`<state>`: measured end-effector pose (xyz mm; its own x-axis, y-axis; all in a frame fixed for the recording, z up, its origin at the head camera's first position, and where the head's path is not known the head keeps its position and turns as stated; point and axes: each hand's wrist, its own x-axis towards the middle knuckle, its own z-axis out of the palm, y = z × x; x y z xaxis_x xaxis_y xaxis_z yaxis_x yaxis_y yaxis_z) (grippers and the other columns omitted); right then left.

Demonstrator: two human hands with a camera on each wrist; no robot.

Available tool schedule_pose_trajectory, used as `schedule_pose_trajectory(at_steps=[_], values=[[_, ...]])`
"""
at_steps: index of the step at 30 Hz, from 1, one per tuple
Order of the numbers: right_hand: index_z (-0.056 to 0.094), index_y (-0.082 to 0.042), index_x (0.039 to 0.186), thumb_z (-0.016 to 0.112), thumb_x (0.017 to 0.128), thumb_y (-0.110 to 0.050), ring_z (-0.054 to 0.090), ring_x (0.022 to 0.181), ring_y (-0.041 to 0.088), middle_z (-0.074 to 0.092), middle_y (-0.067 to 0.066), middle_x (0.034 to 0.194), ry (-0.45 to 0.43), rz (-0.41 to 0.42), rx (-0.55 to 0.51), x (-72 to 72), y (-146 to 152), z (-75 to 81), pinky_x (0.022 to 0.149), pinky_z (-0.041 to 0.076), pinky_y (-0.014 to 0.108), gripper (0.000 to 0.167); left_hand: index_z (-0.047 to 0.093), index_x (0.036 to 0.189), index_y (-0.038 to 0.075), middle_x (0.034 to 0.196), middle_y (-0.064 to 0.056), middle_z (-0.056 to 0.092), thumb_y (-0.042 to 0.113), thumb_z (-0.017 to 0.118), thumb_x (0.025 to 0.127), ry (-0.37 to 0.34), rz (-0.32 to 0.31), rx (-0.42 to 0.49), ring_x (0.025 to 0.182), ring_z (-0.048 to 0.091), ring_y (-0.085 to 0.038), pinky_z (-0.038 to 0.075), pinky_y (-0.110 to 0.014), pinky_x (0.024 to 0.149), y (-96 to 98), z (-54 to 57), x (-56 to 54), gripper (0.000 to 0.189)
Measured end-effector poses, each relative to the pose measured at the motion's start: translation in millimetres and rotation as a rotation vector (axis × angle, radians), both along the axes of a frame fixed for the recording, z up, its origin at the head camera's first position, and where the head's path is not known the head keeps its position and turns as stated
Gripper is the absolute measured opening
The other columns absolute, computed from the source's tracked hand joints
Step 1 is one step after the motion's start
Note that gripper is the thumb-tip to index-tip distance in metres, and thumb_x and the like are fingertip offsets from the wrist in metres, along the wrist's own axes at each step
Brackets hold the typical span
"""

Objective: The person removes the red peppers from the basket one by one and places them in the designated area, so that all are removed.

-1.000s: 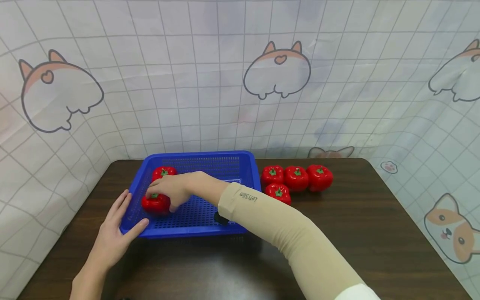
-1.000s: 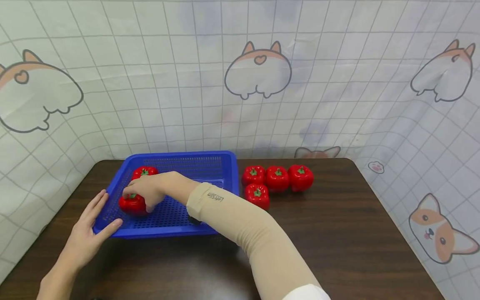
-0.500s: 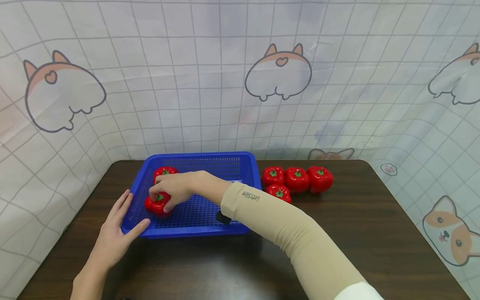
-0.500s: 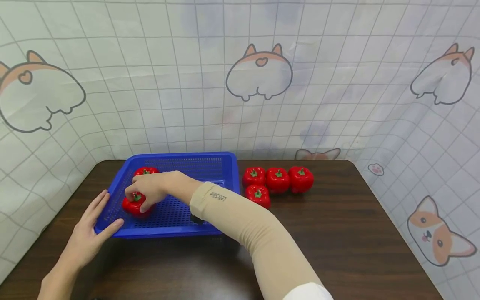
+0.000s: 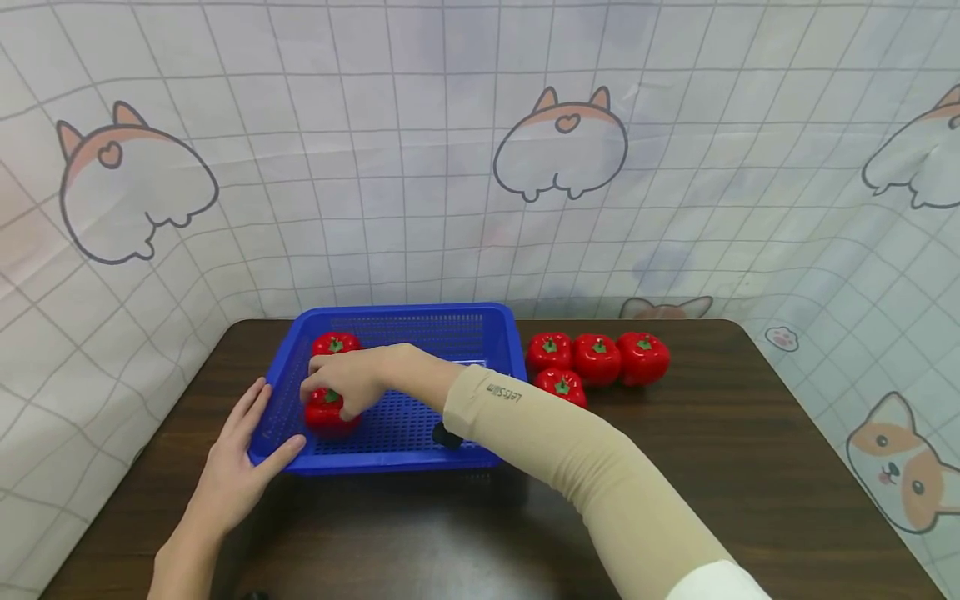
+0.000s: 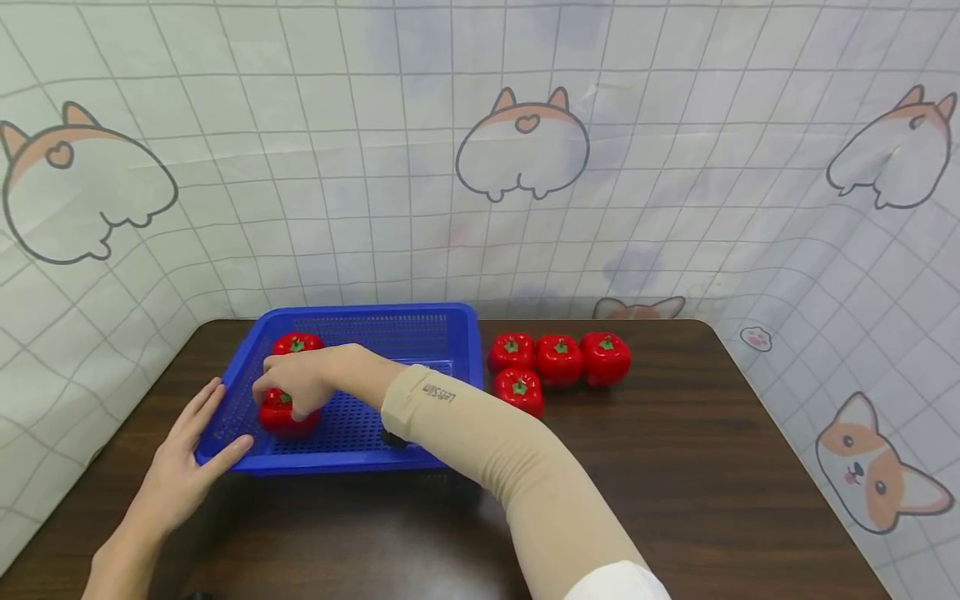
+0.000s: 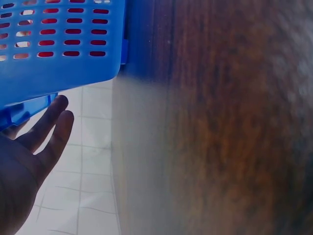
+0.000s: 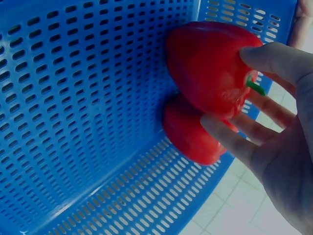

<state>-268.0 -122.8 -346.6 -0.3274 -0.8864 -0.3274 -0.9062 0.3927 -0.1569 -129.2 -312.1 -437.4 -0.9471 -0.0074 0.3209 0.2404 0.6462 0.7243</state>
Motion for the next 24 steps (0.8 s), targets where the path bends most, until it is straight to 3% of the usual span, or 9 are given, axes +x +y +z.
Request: schedule_pose_trajectory(at_steps=[12,20,24], values=[[0.056,-0.027,0.139,0.084,0.087,-0.021,0.045,0.124,0.007,0.055,-0.008,0.138,-0.053,0.022,-0.006,-2.6,9.4,-0.6,0.103,0.045,0.027,0.059,0.025,0.164,0.011,0.170,-0.010,0.017,0.028,0.074,0.095,-0.005,0.003,-0.011,0.147,0.023,-0.053,0.024,-0.078,0.106,1.0,1.6,0.7,0.086],[0.057,-0.023,0.131,0.080,0.088,-0.009,0.052,0.108,0.011,0.059,-0.007,0.121,-0.083,0.036,0.074,-3.5,27.5,8.6,0.082,0.052,0.021,0.051,0.026,0.163,0.010,0.170,-0.010,0.018,0.028,0.075,0.094,0.013,0.006,-0.014,0.148,0.022,-0.052,0.023,-0.077,0.107,1.8,1.2,0.6,0.087],[0.057,-0.023,0.131,0.080,0.088,-0.010,0.051,0.108,0.010,0.058,-0.007,0.120,-0.095,0.004,0.076,-3.2,35.1,8.4,0.082,0.052,0.021,0.050,0.026,0.163,0.010,0.170,-0.010,0.018,0.027,0.075,0.094,0.015,0.008,-0.012,0.148,0.023,-0.052,0.023,-0.077,0.108,1.4,-0.2,0.4,0.087]])
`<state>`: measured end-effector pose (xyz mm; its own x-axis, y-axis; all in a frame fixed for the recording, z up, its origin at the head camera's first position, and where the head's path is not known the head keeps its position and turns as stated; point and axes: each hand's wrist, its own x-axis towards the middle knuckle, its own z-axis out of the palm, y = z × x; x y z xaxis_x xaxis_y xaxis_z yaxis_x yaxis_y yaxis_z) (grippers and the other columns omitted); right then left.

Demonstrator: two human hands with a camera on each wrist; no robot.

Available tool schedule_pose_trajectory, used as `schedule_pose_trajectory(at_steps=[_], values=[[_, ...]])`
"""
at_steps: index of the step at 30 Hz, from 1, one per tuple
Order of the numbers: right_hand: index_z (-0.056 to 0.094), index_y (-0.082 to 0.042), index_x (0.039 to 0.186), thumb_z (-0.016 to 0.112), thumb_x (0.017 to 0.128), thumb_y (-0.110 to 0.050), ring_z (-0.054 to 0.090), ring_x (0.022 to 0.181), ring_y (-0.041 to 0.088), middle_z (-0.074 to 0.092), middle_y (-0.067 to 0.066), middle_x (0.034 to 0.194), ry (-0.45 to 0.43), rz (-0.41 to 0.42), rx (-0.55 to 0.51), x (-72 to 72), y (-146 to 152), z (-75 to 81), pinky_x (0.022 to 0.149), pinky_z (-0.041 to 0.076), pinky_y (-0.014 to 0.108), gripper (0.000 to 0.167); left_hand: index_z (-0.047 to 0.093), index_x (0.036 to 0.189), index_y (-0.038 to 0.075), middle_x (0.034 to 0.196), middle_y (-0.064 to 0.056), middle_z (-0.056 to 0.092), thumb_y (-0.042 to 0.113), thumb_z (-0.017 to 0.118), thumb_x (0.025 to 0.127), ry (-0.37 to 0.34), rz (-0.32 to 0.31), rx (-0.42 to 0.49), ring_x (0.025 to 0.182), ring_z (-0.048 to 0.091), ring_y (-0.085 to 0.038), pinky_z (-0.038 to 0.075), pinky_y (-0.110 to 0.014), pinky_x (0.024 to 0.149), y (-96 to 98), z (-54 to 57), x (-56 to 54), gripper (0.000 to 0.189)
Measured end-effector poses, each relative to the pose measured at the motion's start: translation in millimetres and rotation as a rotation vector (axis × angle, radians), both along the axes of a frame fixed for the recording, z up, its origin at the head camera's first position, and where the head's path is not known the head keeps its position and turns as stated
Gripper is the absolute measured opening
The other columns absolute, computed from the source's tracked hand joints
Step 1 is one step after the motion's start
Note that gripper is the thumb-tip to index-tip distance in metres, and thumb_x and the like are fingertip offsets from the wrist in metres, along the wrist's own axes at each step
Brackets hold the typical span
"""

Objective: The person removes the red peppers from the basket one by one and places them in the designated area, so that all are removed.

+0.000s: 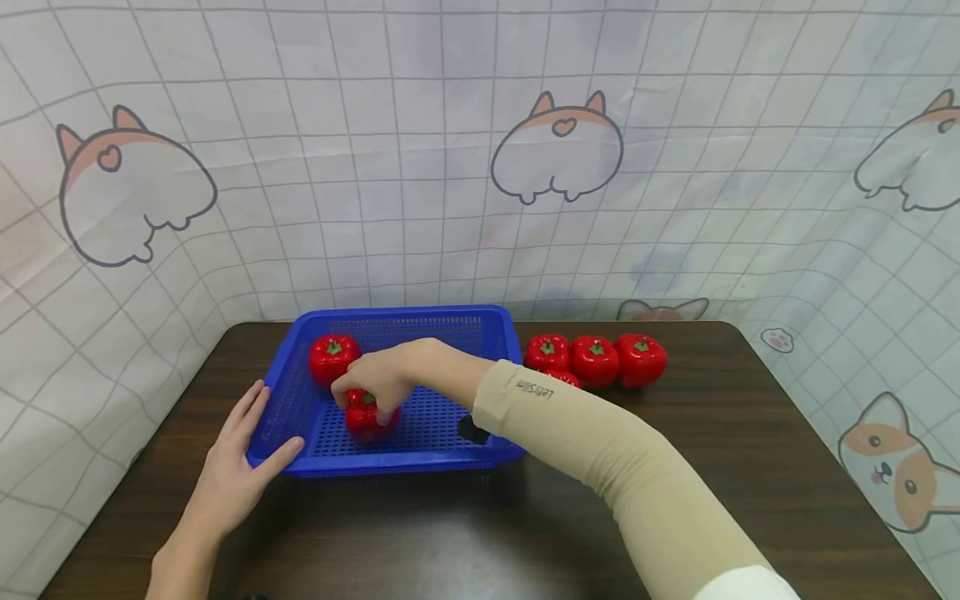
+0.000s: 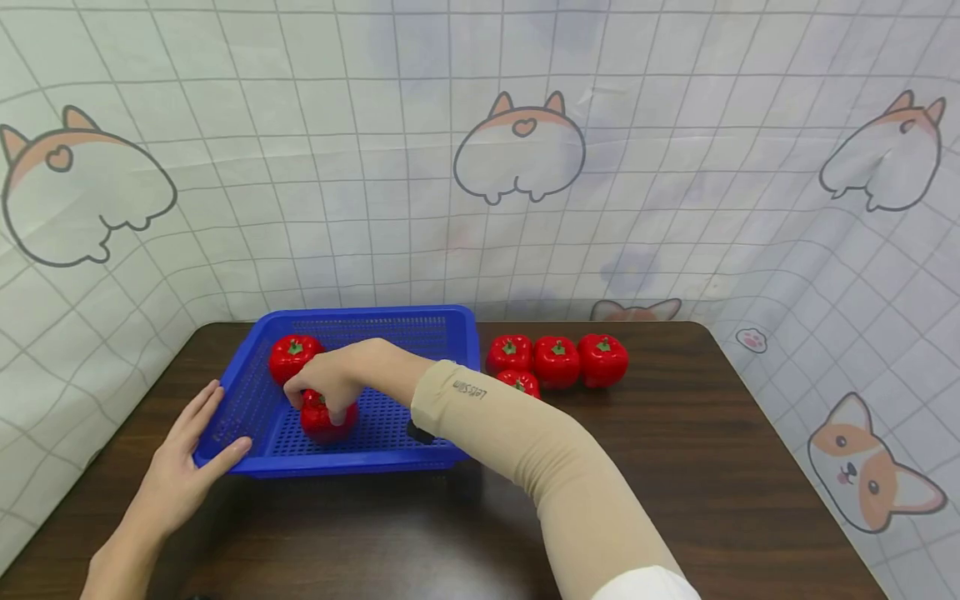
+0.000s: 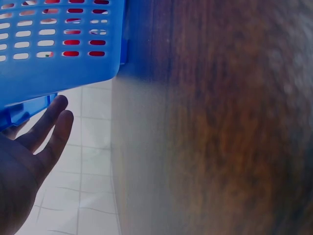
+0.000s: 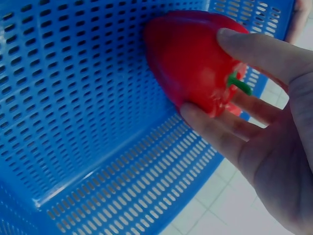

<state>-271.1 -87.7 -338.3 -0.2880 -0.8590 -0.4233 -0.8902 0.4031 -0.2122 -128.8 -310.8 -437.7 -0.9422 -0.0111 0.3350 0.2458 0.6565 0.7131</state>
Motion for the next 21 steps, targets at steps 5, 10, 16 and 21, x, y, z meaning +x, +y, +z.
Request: schedule_pose_trajectory(at_steps=[5,10,16,21], values=[[0.056,-0.024,0.134,0.082,0.088,-0.018,0.048,0.114,0.009,0.057,-0.006,0.126,0.018,-0.003,-0.025,2.6,2.9,-2.7,0.087,0.051,0.021,0.053,0.025,0.164,0.011,0.170,-0.011,0.018,0.028,0.074,0.094,-0.009,0.002,-0.005,0.148,0.022,-0.052,0.022,-0.078,0.107,-0.5,-1.0,-0.5,0.087],[0.057,-0.026,0.135,0.083,0.087,-0.019,0.046,0.117,0.009,0.055,-0.005,0.130,0.051,0.001,-0.012,4.7,5.6,-3.5,0.088,0.052,0.022,0.055,0.024,0.164,0.012,0.170,-0.010,0.017,0.029,0.074,0.095,-0.018,0.003,-0.008,0.148,0.021,-0.052,0.022,-0.078,0.107,-0.6,-2.2,-0.5,0.087],[0.058,-0.024,0.137,0.081,0.089,-0.015,0.046,0.121,0.012,0.052,-0.003,0.139,0.039,-0.003,-0.012,2.1,19.0,-2.8,0.090,0.052,0.024,0.053,0.023,0.164,0.011,0.170,-0.010,0.016,0.028,0.074,0.095,-0.022,-0.002,-0.007,0.148,0.021,-0.053,0.021,-0.078,0.107,-0.1,-3.2,0.2,0.087],[0.059,-0.023,0.137,0.081,0.090,-0.015,0.046,0.126,0.013,0.053,-0.003,0.137,0.038,0.001,-0.028,-0.4,32.3,4.3,0.090,0.052,0.026,0.052,0.024,0.164,0.010,0.170,-0.007,0.016,0.027,0.074,0.095,-0.010,-0.004,-0.007,0.149,0.020,-0.051,0.021,-0.076,0.109,0.0,-2.3,-0.4,0.087]])
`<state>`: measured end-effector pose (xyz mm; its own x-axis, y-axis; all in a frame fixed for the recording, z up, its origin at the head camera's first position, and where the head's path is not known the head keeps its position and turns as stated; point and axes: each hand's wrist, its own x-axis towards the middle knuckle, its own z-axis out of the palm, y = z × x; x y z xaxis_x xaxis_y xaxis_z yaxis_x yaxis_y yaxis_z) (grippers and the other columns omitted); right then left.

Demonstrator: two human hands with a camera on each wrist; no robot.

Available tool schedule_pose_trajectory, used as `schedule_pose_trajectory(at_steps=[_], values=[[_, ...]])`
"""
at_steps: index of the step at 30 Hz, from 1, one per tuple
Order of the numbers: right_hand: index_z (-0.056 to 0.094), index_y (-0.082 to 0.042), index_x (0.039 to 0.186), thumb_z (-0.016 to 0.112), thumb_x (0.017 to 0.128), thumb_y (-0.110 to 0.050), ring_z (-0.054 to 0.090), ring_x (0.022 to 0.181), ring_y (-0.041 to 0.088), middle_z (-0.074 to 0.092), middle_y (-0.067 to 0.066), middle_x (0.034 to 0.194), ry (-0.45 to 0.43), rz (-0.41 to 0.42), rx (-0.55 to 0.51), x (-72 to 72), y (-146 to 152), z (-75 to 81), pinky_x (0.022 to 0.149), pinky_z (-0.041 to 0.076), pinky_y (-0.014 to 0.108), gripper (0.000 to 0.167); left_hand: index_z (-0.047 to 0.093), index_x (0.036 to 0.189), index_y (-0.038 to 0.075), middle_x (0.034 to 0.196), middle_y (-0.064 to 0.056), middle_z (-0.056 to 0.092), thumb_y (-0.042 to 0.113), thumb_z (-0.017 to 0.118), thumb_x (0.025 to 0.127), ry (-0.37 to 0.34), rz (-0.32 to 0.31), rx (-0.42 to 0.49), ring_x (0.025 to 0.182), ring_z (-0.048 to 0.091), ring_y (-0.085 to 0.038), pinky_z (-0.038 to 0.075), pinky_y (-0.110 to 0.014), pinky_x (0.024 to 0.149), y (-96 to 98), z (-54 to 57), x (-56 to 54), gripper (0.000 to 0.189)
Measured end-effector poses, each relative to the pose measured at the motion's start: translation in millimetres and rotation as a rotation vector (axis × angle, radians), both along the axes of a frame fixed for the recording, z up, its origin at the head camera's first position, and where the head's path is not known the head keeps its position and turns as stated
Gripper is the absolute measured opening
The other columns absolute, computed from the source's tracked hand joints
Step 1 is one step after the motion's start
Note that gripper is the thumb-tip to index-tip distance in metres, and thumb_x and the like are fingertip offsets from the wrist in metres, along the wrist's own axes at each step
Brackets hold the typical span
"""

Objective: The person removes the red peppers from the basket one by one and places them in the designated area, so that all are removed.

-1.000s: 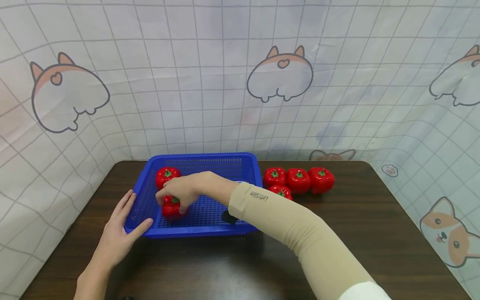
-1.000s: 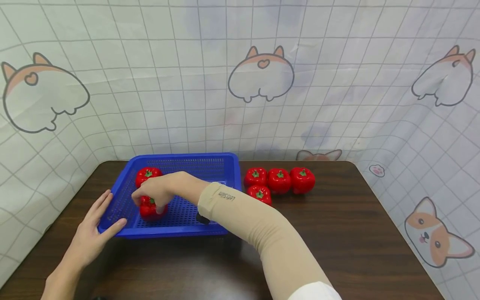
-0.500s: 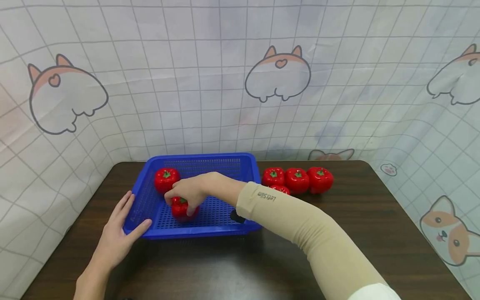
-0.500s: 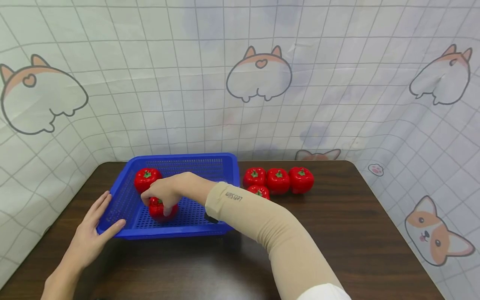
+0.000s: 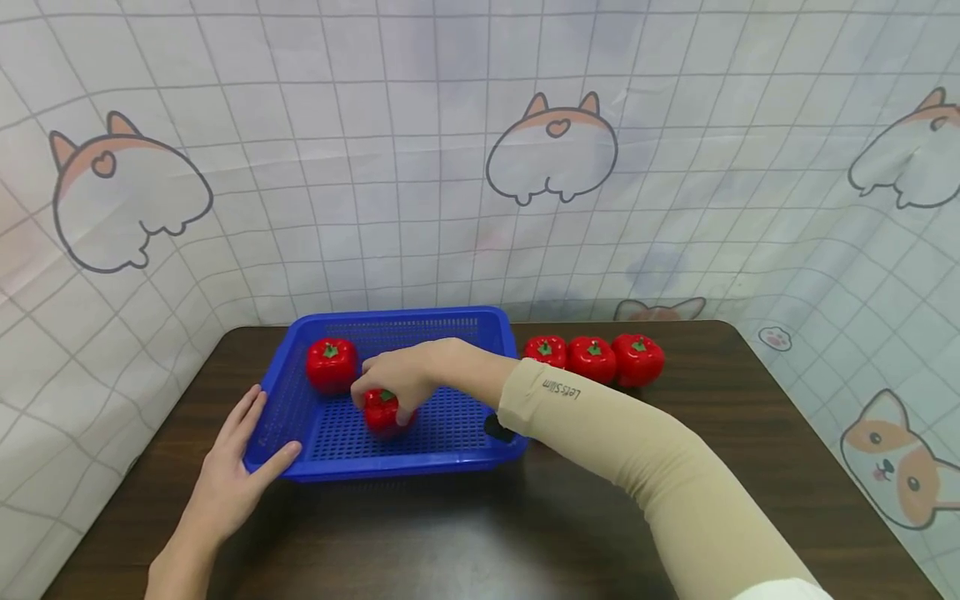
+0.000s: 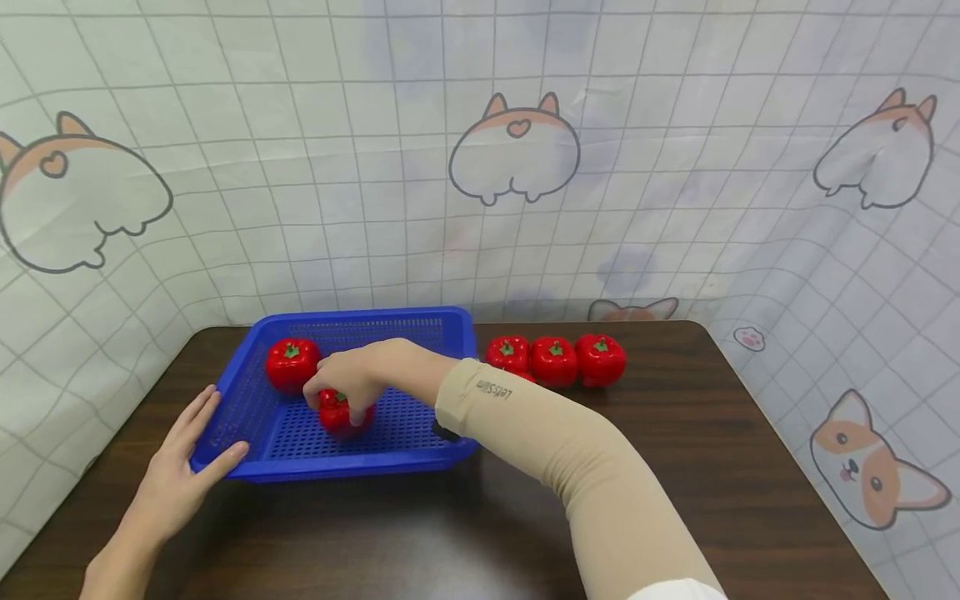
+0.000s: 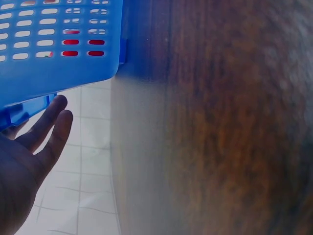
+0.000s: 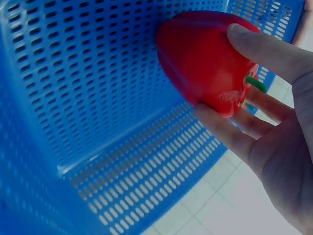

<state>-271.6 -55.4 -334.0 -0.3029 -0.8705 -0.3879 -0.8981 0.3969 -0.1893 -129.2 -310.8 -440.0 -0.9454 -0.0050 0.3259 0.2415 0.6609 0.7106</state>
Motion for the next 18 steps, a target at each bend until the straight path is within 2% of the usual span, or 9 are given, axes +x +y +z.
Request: schedule_pose_trajectory(at_steps=[8,13,18], values=[[0.060,-0.023,0.136,0.079,0.090,-0.014,0.050,0.121,0.016,0.054,-0.001,0.130,0.006,0.015,-0.029,2.6,20.4,13.6,0.084,0.053,0.024,0.050,0.026,0.164,0.010,0.170,-0.008,0.017,0.027,0.075,0.094,0.008,0.003,-0.001,0.148,0.022,-0.050,0.021,-0.074,0.111,-0.5,0.5,0.4,0.087],[0.060,-0.026,0.135,0.080,0.090,-0.016,0.049,0.121,0.016,0.052,0.000,0.134,0.027,0.004,-0.045,4.4,31.4,22.4,0.083,0.054,0.024,0.051,0.025,0.164,0.010,0.170,-0.005,0.017,0.028,0.074,0.095,0.003,0.007,-0.001,0.149,0.021,-0.049,0.021,-0.074,0.111,0.0,-1.0,1.2,0.086],[0.060,-0.025,0.137,0.078,0.091,-0.017,0.049,0.121,0.016,0.050,0.002,0.139,0.052,0.017,-0.068,5.2,43.0,32.9,0.086,0.054,0.026,0.050,0.025,0.164,0.010,0.170,-0.005,0.017,0.028,0.074,0.095,0.003,0.001,-0.001,0.149,0.021,-0.049,0.021,-0.075,0.110,-0.7,0.7,0.2,0.086]])
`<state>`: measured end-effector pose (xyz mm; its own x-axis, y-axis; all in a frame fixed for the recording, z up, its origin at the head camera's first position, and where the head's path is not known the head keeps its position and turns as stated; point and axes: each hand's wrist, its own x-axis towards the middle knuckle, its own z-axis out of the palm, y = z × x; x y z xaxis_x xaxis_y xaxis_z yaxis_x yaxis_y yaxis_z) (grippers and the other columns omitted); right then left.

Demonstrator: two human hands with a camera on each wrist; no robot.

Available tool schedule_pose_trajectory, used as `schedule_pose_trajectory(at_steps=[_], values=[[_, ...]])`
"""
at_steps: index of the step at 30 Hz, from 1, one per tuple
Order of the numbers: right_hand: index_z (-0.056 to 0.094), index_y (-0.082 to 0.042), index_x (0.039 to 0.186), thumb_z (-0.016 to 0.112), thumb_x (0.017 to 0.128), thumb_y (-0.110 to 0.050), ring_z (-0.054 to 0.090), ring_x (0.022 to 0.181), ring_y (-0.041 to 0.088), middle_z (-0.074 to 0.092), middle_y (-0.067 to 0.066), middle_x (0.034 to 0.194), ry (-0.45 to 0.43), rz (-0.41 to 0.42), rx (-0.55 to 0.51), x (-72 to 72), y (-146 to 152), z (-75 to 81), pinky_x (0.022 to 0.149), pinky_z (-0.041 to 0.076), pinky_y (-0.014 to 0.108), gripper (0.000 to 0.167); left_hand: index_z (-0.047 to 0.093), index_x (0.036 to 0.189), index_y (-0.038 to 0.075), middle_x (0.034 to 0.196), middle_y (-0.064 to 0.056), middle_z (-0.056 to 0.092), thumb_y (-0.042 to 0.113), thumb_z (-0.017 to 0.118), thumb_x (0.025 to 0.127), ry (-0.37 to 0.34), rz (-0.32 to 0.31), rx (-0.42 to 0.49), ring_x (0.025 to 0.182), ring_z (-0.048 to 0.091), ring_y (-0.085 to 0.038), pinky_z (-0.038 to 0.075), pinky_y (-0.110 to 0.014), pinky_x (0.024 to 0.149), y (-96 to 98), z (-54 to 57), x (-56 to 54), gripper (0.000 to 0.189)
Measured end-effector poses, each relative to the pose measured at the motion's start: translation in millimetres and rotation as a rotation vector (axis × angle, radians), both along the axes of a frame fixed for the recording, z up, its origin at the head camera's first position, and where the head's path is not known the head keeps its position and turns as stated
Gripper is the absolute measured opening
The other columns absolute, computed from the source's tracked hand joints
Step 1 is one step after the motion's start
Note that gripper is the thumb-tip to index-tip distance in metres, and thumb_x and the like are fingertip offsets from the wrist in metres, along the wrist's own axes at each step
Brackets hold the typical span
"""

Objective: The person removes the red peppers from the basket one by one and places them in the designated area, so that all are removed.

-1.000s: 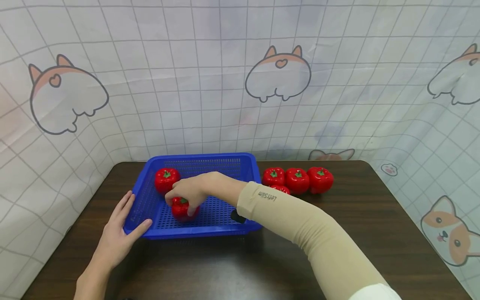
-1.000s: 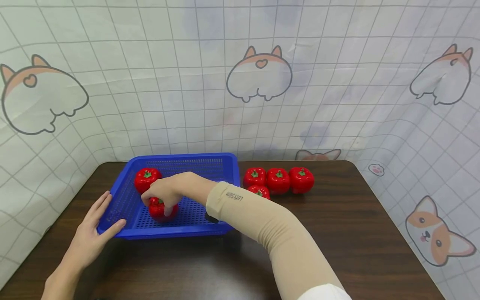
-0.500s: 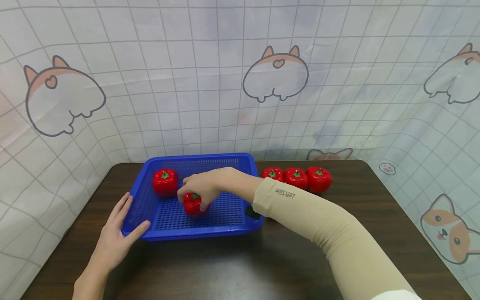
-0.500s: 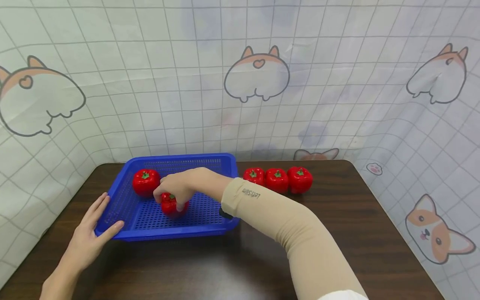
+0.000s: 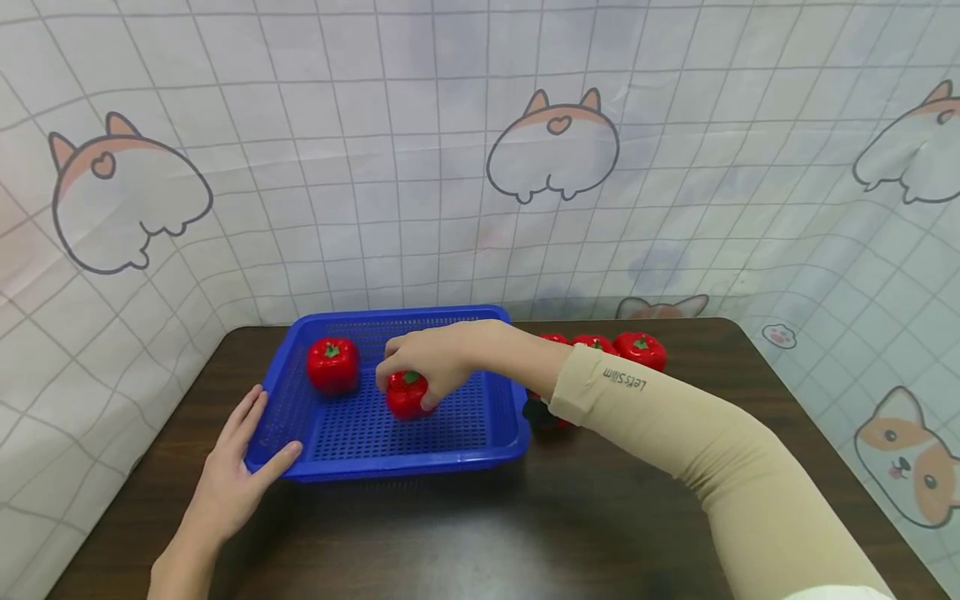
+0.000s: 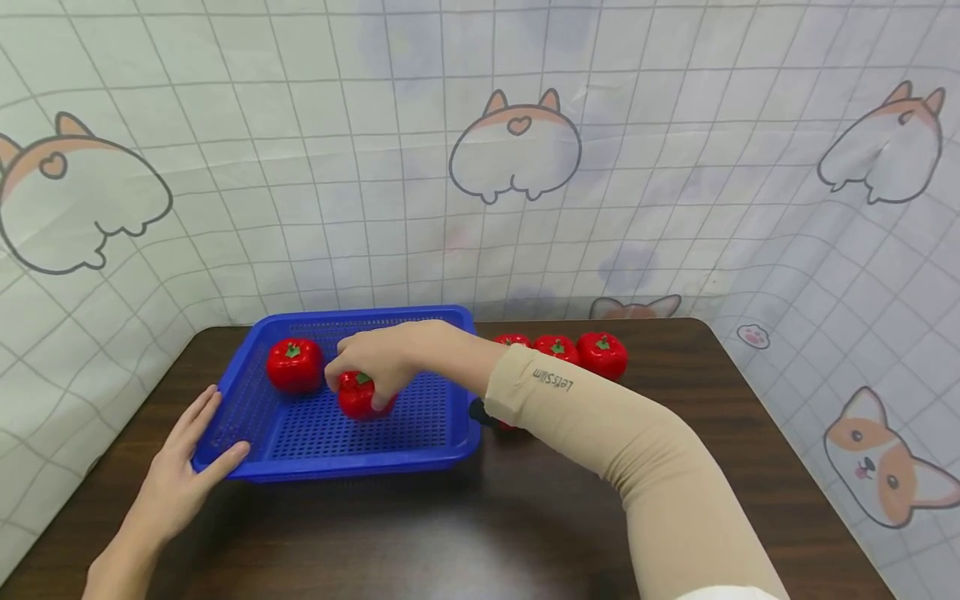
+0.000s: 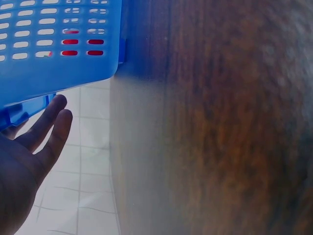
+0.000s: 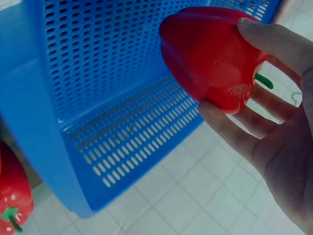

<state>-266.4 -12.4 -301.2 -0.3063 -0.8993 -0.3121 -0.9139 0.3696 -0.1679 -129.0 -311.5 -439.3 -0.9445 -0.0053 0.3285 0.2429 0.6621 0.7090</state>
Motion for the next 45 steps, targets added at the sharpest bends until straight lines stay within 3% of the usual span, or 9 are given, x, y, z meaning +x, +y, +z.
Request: schedule_pose_trajectory(at_steps=[14,22,45], values=[[0.059,-0.024,0.137,0.075,0.092,-0.020,0.050,0.120,0.015,0.049,0.003,0.142,0.009,-0.001,-0.087,4.8,41.1,13.3,0.088,0.051,0.024,0.048,0.027,0.163,0.010,0.170,-0.005,0.018,0.027,0.076,0.094,0.011,-0.004,0.010,0.149,0.022,-0.048,0.022,-0.073,0.111,2.4,2.1,-0.8,0.087],[0.060,-0.023,0.136,0.077,0.091,-0.019,0.050,0.122,0.015,0.049,0.002,0.142,-0.005,-0.053,-0.166,5.2,69.0,21.0,0.088,0.052,0.025,0.048,0.027,0.163,0.010,0.170,-0.006,0.018,0.028,0.075,0.094,0.009,-0.004,0.006,0.149,0.022,-0.049,0.022,-0.074,0.110,2.1,2.5,-2.2,0.086],[0.061,-0.018,0.136,0.076,0.090,-0.015,0.051,0.124,0.020,0.051,0.003,0.141,0.013,-0.146,-0.292,4.6,134.5,31.2,0.098,0.051,0.039,0.049,0.027,0.163,0.009,0.170,-0.006,0.018,0.027,0.075,0.094,0.007,-0.001,0.012,0.148,0.022,-0.049,0.023,-0.074,0.110,0.3,0.0,0.1,0.086]])
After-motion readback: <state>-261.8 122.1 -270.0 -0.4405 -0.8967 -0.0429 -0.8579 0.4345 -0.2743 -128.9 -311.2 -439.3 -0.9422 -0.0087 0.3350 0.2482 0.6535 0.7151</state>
